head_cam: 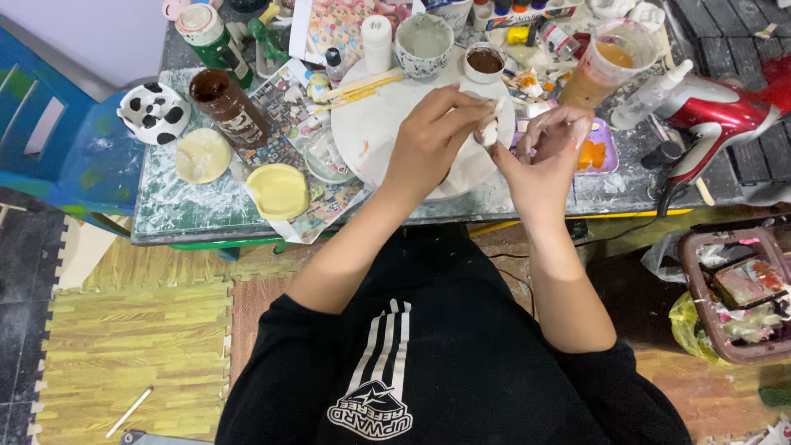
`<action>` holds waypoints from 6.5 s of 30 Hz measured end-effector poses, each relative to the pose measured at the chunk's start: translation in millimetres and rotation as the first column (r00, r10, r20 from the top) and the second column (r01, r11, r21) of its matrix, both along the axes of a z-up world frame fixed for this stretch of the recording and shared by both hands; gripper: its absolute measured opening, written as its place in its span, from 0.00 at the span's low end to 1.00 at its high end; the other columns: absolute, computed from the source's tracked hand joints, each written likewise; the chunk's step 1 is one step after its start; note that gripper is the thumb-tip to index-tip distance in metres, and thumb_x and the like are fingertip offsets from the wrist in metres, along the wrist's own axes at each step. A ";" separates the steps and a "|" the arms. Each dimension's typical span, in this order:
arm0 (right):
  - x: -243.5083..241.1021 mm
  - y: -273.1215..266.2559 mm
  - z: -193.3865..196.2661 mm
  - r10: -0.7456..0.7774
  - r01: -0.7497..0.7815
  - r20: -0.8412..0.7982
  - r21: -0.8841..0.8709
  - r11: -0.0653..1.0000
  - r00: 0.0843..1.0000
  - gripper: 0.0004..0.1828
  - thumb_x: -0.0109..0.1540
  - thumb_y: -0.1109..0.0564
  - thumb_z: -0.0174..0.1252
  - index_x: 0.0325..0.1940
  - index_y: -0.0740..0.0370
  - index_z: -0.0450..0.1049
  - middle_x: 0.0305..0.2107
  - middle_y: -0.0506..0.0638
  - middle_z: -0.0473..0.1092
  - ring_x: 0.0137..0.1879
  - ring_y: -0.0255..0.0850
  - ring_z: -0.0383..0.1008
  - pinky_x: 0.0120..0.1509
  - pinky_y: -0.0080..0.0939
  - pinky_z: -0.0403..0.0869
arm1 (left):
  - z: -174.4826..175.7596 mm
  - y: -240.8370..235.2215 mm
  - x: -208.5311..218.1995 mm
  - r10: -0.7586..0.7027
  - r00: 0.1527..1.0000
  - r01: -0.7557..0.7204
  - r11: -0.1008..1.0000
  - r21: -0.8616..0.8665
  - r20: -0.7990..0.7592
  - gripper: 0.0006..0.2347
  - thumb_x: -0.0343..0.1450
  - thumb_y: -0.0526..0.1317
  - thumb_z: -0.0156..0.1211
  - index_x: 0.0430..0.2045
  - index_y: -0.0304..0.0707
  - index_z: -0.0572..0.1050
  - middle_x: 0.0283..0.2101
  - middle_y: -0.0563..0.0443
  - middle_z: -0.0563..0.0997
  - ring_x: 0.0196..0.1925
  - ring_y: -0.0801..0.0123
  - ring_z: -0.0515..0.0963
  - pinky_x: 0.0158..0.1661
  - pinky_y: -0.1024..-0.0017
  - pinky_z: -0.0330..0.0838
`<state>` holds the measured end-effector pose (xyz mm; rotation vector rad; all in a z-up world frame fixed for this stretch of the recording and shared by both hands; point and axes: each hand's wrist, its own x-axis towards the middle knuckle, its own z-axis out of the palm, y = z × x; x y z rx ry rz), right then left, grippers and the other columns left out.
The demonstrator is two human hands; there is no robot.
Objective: The person paints the inside of a small ceramic bowl with orange paint using a brush. They use a hair dryer to dry the paint between coats and handle a small clay figurine.
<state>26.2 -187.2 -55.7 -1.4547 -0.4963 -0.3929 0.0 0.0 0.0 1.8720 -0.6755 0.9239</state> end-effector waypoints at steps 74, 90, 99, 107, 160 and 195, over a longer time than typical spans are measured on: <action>-42.2 -128.9 19.6 -0.167 0.170 -0.082 0.028 0.985 0.983 0.48 0.57 0.73 0.75 0.74 0.55 0.57 0.60 0.50 0.63 0.62 0.38 0.65 0.66 0.42 0.77 | -28.4 -56.5 75.5 0.047 0.989 -0.098 0.924 0.371 0.142 0.11 0.68 0.31 0.61 0.43 0.43 0.80 0.46 0.53 0.82 0.48 0.61 0.83 0.43 0.67 0.81; -25.1 -154.9 -23.7 -0.112 0.120 -0.195 0.034 0.992 0.974 0.29 0.63 0.73 0.65 0.64 0.61 0.63 0.51 0.51 0.70 0.60 0.40 0.73 0.68 0.41 0.76 | -49.2 -86.7 197.7 0.242 0.957 -0.289 0.738 0.610 0.161 0.09 0.64 0.34 0.65 0.36 0.43 0.82 0.39 0.53 0.84 0.49 0.59 0.81 0.56 0.48 0.66; -17.4 -115.5 -42.2 -0.006 -0.006 -0.170 -0.071 0.997 0.985 0.21 0.67 0.73 0.61 0.61 0.63 0.64 0.51 0.50 0.70 0.60 0.38 0.73 0.67 0.39 0.74 | 6.7 49.8 6.3 0.127 0.967 -0.124 0.992 0.028 -0.219 0.11 0.77 0.32 0.61 0.53 0.36 0.78 0.53 0.43 0.83 0.58 0.55 0.82 0.58 0.64 0.74; -19.4 -59.3 -39.5 -0.006 -0.006 -0.096 -0.133 0.991 0.995 0.20 0.68 0.74 0.58 0.62 0.65 0.63 0.53 0.51 0.69 0.62 0.38 0.72 0.68 0.40 0.75 | -61.2 78.7 -53.4 0.202 0.892 -0.315 0.919 -0.236 -0.405 0.12 0.75 0.29 0.55 0.52 0.31 0.77 0.52 0.42 0.83 0.59 0.59 0.81 0.61 0.67 0.71; 84.2 -23.4 -84.3 -0.084 0.067 -0.046 -0.302 0.951 0.995 0.48 0.66 0.65 0.69 0.78 0.54 0.43 0.66 0.66 0.65 0.73 0.50 0.68 0.76 0.55 0.69 | -97.1 38.4 -39.5 0.501 0.749 -0.498 0.857 0.131 -0.434 0.45 0.61 0.47 0.78 0.70 0.37 0.53 0.62 0.47 0.75 0.70 0.53 0.67 0.73 0.47 0.42; 21.2 15.9 -94.7 -0.070 0.091 -0.075 0.326 0.941 0.995 0.29 0.73 0.74 0.59 0.71 0.58 0.54 0.56 0.54 0.67 0.63 0.41 0.71 0.69 0.40 0.71 | -108.1 126.2 -59.2 0.424 0.804 -0.515 0.847 -0.133 -0.417 0.13 0.74 0.31 0.58 0.53 0.34 0.74 0.47 0.41 0.81 0.47 0.61 0.84 0.39 0.68 0.77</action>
